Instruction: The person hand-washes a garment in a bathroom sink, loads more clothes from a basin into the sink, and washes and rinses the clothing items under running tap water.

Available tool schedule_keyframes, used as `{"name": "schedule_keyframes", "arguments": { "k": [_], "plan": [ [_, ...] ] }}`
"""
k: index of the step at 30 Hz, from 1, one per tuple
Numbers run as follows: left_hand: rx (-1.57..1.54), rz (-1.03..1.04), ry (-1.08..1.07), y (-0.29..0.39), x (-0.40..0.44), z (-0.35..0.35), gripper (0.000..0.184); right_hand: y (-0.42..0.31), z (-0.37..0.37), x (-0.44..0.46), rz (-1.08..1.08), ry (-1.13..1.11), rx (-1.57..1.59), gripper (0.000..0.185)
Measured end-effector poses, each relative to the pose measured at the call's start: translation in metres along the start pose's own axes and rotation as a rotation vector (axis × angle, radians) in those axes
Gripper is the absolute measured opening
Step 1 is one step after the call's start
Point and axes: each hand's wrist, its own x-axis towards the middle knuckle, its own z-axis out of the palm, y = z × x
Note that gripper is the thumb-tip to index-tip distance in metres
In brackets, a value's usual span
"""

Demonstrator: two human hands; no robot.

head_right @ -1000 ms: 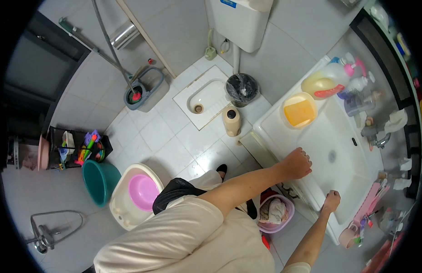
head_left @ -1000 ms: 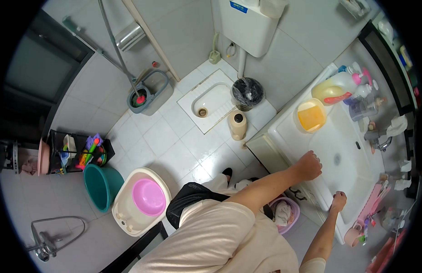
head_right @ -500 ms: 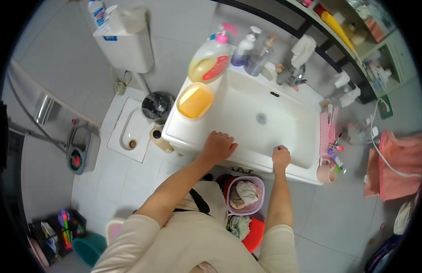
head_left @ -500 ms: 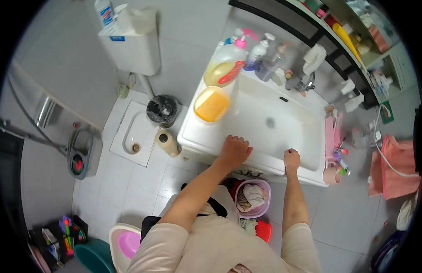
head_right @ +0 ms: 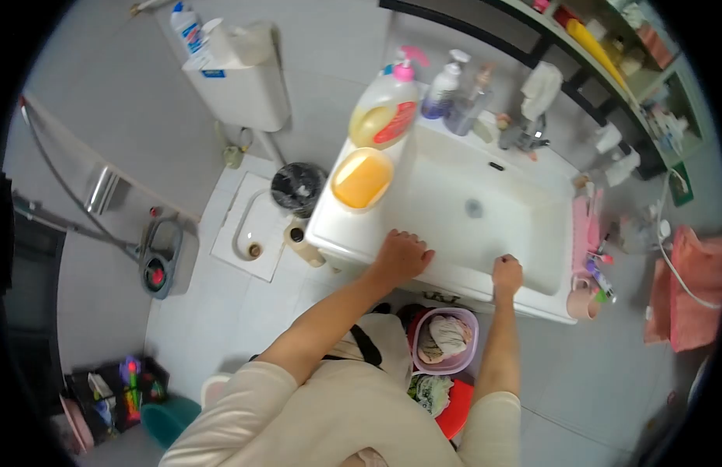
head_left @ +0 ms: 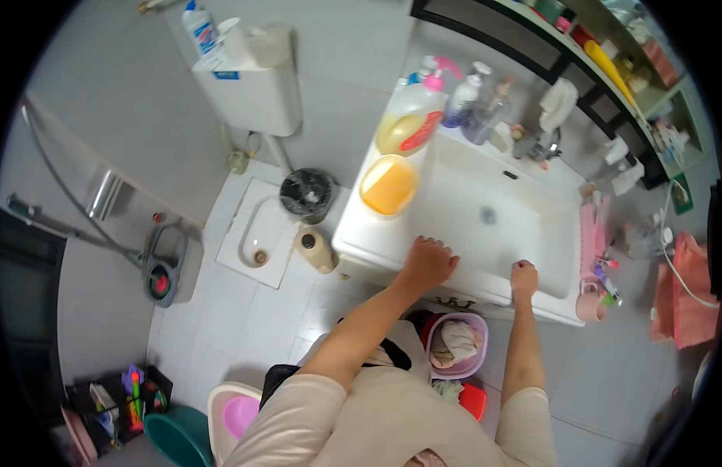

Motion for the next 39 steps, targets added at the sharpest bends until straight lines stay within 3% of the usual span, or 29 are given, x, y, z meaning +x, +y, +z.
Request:
{"name": "schedule_keyframes", "arguments": {
  "k": [39],
  "plan": [
    [-0.006,-0.001,-0.061,0.001,-0.001,-0.015,0.033,0.015,0.014,0.011,0.005,-0.038,0.050,0.026]
  ]
}}
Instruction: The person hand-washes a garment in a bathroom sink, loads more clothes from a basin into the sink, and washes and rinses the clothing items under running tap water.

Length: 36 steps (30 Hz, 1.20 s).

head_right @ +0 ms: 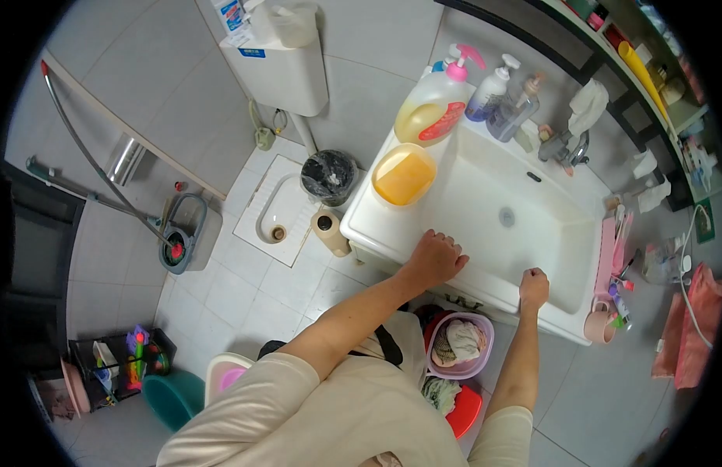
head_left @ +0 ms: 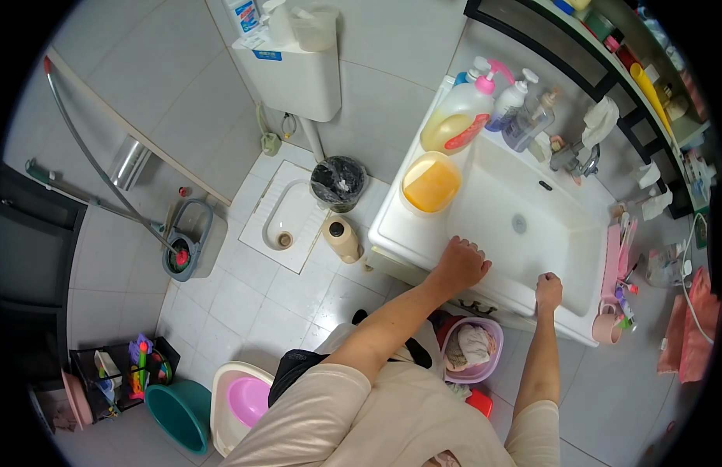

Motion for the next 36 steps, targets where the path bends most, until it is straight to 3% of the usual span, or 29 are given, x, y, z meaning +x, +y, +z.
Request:
{"name": "schedule_keyframes", "arguments": {
  "k": [31,36],
  "plan": [
    [0.038,0.004,0.034,0.001,0.003,0.007,0.032,-0.007,-0.006,-0.007,-0.029,0.042,-0.035,0.026],
    [0.055,-0.016,-0.051,0.005,0.010,0.007,0.037,-0.013,-0.010,-0.011,0.013,0.032,-0.045,0.026]
  ]
}}
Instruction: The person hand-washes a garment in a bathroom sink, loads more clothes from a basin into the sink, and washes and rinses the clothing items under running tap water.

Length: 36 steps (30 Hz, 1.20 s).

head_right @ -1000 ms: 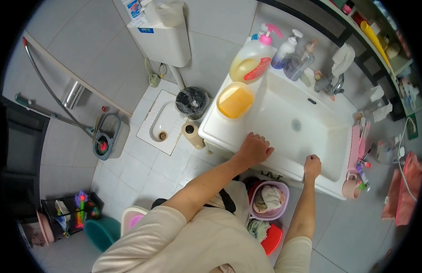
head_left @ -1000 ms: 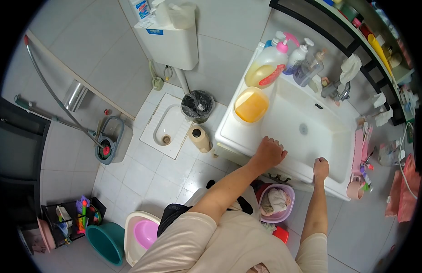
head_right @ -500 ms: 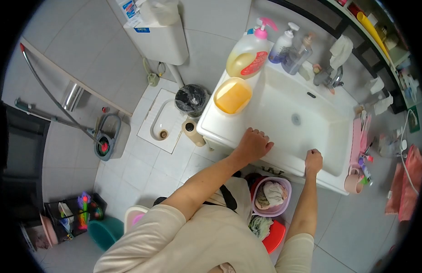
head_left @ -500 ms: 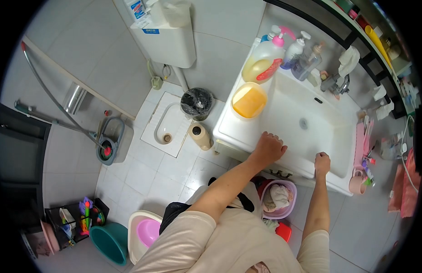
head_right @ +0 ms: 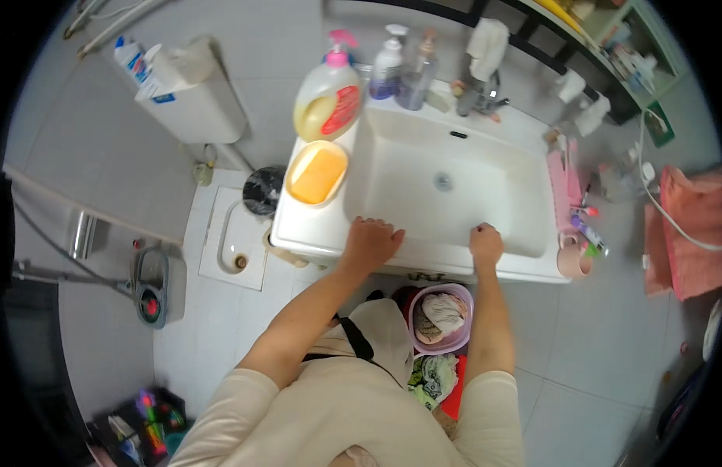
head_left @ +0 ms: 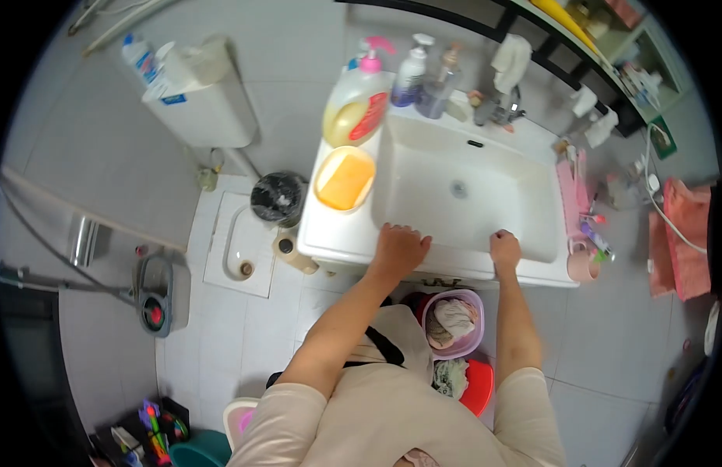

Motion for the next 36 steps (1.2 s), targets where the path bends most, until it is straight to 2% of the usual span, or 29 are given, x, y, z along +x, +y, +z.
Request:
{"name": "schedule_keyframes", "arguments": {
  "k": [5,8,14,20,24,27,30,36],
  "plan": [
    [0.047,-0.037,-0.147,0.001,0.013,0.002,0.046,-0.007,-0.007,0.000,0.037,-0.113,-0.052,0.023],
    [0.006,-0.086,-0.330,0.003,0.029,-0.006,0.045,-0.009,-0.010,0.004,0.042,-0.177,-0.068,0.023],
    [-0.035,-0.167,-0.498,-0.001,0.054,0.011,0.038,-0.007,-0.012,0.005,0.011,-0.246,-0.059,0.023],
    [-0.035,-0.186,-0.848,-0.010,0.080,0.032,0.040,-0.001,0.000,0.016,-0.074,-0.397,-0.132,0.024],
    [0.187,-0.195,-0.850,-0.022,0.088,0.063,0.051,-0.002,-0.001,0.023,-0.113,-0.513,-0.124,0.032],
    [0.241,-0.180,-0.802,-0.032,0.090,0.076,0.059,-0.004,0.005,0.031,-0.156,-0.611,-0.087,0.057],
    [0.224,-0.190,-0.826,-0.033,0.097,0.077,0.065,-0.011,0.032,0.044,-0.239,-0.558,-0.010,0.067],
    [0.226,-0.158,-0.835,-0.035,0.100,0.082,0.068,-0.042,0.079,0.072,-0.253,-0.605,-0.033,0.069]
  ]
}}
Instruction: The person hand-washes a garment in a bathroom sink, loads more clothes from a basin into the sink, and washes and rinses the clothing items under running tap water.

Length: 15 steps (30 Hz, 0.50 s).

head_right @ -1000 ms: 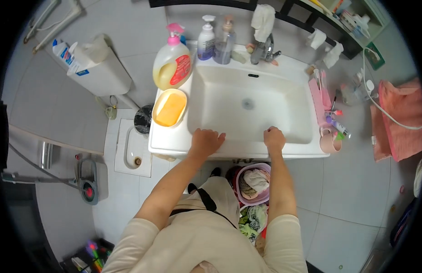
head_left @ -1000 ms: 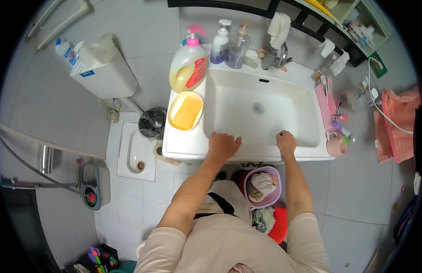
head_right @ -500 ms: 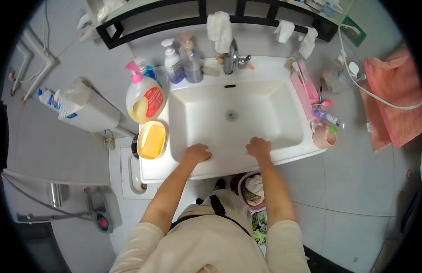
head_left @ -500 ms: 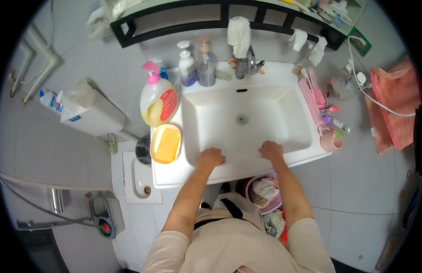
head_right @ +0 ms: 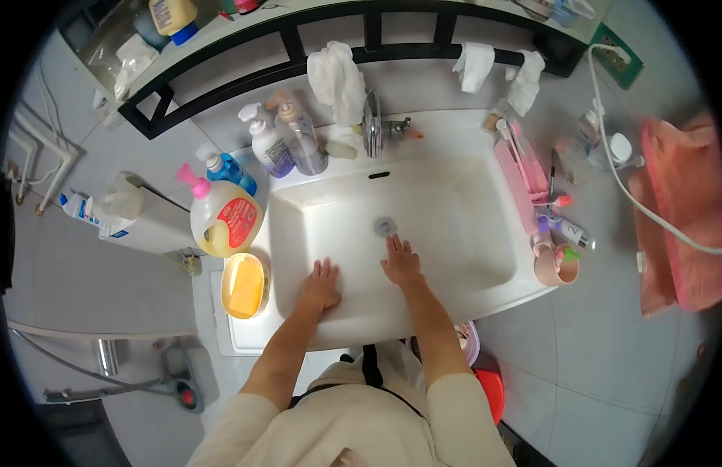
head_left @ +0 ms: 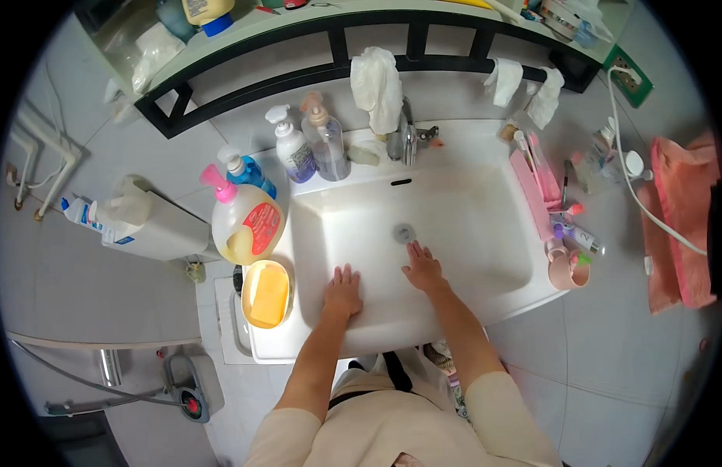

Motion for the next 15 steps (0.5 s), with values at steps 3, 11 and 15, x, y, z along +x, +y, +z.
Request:
{"name": "schedule_keyframes", "arguments": {
  "k": [3,11,15],
  "plan": [
    [0.027,0.017,0.021,-0.002,0.001,0.001,0.067,0.000,0.013,0.019,-0.011,0.048,-0.079,0.068],
    [-0.013,0.027,0.146,-0.001,0.016,0.021,0.069,0.001,0.016,0.029,-0.088,0.222,-0.171,0.062],
    [-0.049,0.047,0.151,-0.001,0.016,0.018,0.069,-0.001,0.011,0.031,-0.102,0.243,-0.135,0.061]
  ]
}}
